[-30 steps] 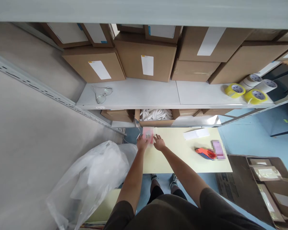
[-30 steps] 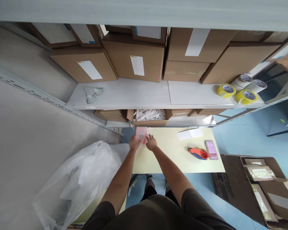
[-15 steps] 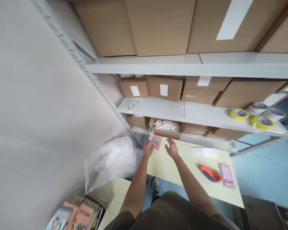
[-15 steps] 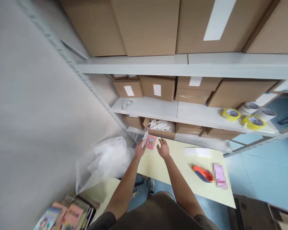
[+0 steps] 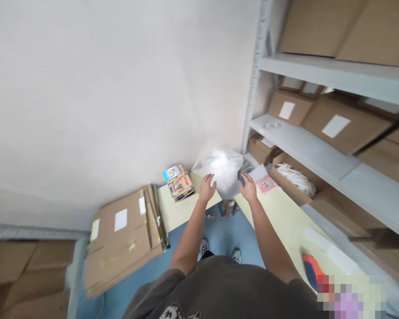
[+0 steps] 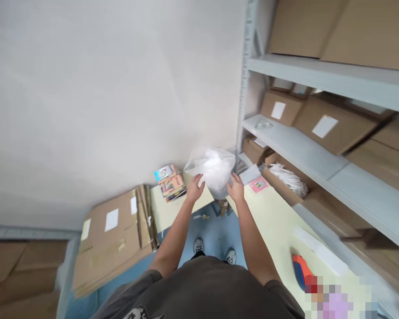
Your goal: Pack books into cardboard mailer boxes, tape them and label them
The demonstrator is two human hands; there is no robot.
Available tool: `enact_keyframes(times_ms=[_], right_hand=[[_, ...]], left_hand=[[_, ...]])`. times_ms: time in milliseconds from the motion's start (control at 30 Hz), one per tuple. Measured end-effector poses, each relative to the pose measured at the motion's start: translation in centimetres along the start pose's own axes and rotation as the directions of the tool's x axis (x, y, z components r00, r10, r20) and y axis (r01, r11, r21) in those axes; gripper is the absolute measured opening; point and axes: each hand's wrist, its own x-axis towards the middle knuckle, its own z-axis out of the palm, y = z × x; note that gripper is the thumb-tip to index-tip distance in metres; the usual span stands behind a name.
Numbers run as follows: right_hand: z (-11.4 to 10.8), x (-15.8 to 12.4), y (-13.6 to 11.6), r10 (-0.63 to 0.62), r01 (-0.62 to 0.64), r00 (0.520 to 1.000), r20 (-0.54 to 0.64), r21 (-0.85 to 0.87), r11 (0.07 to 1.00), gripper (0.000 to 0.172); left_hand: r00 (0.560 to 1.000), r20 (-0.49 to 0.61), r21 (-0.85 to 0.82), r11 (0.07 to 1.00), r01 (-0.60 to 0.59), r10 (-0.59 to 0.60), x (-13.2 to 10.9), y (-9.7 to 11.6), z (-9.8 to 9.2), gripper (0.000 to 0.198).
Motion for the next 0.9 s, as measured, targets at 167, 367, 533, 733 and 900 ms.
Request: enact_keyframes(times_ms=[167, 367, 533, 733, 900], right_hand=[[7.6, -0.3, -10.8, -0.177, 0.173, 0.967, 0.183, 0.037, 0.984, 0.058], [18.1, -4.7, -26.0, -0.391, 0.362, 0.851, 0.351, 0.148, 0.92, 0.06], [26.0, -9.2, -37.0, -0.466, 0.433, 0.799, 0.381, 0.173, 0.885, 0.059], [33.6, -13.5, -43.7, -0.487, 0.459, 0.763, 0.425, 0.173, 0.871, 0.063], [39.2, -17.9, -43.6, -0.342, 0.431, 0.629, 0.698, 0.052, 0.901, 0.064]], left_hand=[[0.968, -0.167, 0.037, 0.98, 0.194, -0.186, -7.1, -8.6, -8.7, 0.047], [0.864, -0.339, 0.001, 0.918, 0.396, -0.372, -17.8, -19.7, -18.9, 0.049], [0.795, -0.38, -0.025, 0.865, 0.502, -0.472, -25.9, -28.6, -27.1, 0.051], [0.736, -0.351, -0.082, 0.802, 0.592, -0.579, -34.2, -37.3, -32.8, 0.052], [0.619, -0.276, -0.078, 0.658, 0.749, -0.736, -39.9, -43.2, -33.5, 0.051]])
